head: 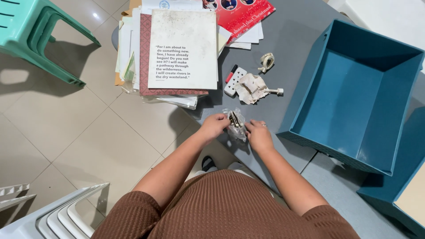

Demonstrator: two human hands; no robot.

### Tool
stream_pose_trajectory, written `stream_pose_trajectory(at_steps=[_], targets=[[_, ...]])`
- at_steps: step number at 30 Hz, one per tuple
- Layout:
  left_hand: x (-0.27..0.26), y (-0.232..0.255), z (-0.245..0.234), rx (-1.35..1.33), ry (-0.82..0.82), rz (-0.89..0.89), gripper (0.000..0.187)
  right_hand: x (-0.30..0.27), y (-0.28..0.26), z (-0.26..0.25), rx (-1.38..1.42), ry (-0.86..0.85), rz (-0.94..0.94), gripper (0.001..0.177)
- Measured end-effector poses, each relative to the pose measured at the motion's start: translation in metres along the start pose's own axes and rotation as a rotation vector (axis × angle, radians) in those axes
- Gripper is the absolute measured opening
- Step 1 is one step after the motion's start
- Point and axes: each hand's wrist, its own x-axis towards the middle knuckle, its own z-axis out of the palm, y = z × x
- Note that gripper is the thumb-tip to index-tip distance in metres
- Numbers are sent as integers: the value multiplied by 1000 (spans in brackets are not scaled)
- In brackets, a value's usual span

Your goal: Organizing papers and small electronic components into a storage bin.

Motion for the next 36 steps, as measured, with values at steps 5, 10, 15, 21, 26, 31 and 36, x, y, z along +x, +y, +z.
stream_pose_trajectory(at_steps=[5, 10, 15, 21, 26, 31, 36], targets=[[2, 0, 5, 66, 34, 61, 17, -11, 6, 15, 28, 25, -144, 24], [1, 3, 6, 37, 2, 106, 17, -4, 2, 8, -19, -50, -132, 15], [1, 4, 10, 61, 27, 85, 18, 15, 1, 4, -3, -88, -82, 13], [0, 7, 10, 75, 32, 88, 21, 20, 11, 3, 123, -10, 15, 19], [-10, 19, 13, 71, 45, 67, 21, 22, 38, 1, 475, -18, 334, 23], [-2, 12, 13, 48, 18, 103, 20, 29, 19, -28, 1071, 119, 475, 21], [4, 10, 16, 10, 9, 86, 16, 34, -41, -62, 1190, 11, 237, 18]])
